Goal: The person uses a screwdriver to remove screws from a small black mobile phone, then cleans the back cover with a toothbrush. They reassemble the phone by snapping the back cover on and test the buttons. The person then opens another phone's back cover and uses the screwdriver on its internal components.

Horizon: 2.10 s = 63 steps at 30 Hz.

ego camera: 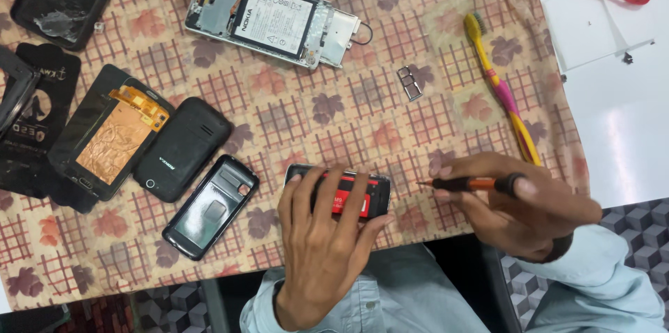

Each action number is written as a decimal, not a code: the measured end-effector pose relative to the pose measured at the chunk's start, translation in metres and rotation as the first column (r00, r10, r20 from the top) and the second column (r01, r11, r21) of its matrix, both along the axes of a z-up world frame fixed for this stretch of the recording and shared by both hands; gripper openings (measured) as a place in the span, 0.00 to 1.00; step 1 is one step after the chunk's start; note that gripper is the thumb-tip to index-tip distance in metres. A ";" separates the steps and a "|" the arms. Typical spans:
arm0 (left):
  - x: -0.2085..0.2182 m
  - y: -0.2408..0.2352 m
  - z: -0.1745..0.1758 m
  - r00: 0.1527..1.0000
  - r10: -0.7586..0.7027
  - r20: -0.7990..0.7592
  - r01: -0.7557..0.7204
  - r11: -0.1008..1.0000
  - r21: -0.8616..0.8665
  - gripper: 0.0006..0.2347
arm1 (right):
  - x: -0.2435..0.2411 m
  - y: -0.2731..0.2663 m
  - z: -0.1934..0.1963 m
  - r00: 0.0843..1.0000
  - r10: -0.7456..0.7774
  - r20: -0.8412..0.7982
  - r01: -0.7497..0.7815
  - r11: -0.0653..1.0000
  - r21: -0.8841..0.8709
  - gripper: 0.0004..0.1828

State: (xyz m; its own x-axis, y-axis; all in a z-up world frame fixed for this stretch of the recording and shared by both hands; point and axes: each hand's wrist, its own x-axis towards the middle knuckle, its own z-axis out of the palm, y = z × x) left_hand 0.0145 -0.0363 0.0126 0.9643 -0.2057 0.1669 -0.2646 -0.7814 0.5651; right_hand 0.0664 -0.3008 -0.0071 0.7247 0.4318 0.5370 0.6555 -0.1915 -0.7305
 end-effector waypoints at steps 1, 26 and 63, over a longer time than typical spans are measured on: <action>0.001 0.002 0.001 0.996 -0.087 -0.017 0.086 0.996 -0.030 0.22 | -0.002 -0.002 0.001 0.999 0.030 -0.028 -0.030 0.999 0.022 0.41; 0.008 0.046 -0.005 0.963 -0.258 -0.072 0.242 0.954 -0.178 0.30 | -0.045 0.030 0.004 0.938 -0.108 -0.331 0.080 0.992 -0.096 0.16; 0.006 0.045 -0.005 0.964 -0.255 -0.071 0.240 0.955 -0.174 0.30 | -0.060 0.037 -0.005 0.934 -0.061 -0.351 0.036 0.996 -0.078 0.21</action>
